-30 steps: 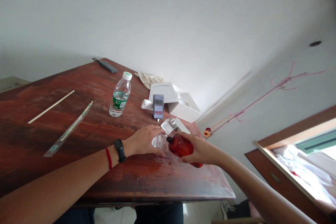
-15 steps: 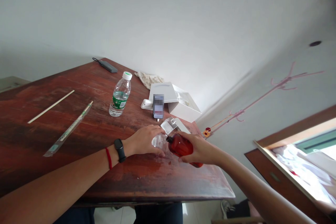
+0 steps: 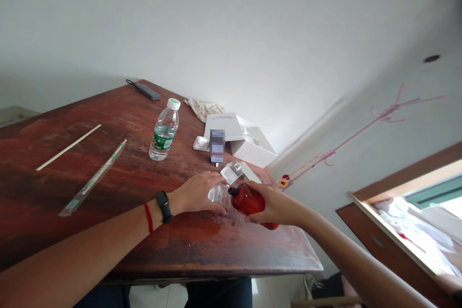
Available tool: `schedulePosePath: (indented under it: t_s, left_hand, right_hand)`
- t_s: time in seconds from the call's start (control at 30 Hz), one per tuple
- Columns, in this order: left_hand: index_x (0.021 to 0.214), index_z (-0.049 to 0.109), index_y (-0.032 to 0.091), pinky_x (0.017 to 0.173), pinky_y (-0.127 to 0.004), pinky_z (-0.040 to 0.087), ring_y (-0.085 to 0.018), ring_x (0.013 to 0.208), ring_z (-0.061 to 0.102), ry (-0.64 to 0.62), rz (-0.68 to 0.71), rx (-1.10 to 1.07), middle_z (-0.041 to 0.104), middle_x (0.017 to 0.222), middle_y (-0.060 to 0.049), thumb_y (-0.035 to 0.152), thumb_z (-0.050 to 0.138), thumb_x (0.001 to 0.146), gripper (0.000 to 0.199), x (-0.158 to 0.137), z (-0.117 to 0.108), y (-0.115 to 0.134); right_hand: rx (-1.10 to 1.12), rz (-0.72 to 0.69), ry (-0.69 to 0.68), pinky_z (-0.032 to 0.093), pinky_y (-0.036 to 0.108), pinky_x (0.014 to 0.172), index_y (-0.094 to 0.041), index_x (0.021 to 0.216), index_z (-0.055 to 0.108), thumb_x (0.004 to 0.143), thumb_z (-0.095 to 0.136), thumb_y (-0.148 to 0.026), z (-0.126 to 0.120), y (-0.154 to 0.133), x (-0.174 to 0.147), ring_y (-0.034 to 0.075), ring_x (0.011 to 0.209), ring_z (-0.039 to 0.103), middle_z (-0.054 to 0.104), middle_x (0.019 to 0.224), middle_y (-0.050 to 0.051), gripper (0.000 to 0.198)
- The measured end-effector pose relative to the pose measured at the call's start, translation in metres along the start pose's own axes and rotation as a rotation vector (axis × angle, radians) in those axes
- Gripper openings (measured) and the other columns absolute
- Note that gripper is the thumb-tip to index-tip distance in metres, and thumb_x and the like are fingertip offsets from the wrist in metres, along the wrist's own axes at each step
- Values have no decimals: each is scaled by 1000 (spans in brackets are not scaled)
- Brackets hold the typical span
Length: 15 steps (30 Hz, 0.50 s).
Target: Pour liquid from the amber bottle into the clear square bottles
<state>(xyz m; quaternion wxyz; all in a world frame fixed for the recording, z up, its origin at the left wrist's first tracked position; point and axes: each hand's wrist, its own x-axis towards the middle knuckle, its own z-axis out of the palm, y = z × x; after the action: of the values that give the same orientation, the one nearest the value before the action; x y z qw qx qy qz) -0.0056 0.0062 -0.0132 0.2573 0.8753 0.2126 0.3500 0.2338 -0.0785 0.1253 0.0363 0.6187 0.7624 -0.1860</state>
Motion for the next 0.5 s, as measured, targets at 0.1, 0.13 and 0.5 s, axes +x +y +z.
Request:
schedulePosePath:
  t_s: [0.1,0.13,0.5]
  left_hand:
    - [131,68,22,111,-48,52,-38,126,69,-1,0,0,75,134,-13,61,98,70,78,0,0,0]
    - [131,68,22,112,-48,52,-38,126,69,3,0,2,75,134,-13,61,98,70,78,0,0,0]
    - [131,68,23,111,-48,52,-38,125,70,17,6,9,75,133,-13,62,98,70,79,0,1,-1]
  right_hand:
    - [-9,5,1,58,46,95,-27,149,61,71,84,-30,-1,-2,-1,32,105,74,79,121,9,82]
    - [-11,10,-4,58,46,95,-27,148,61,71,84,-30,-1,-3,-1,32,104,74,79,120,9,80]
    - [-26,4,-10,57,39,82,-27,143,63,71,83,-29,-2,-4,0,29,95,74,79,113,6,75]
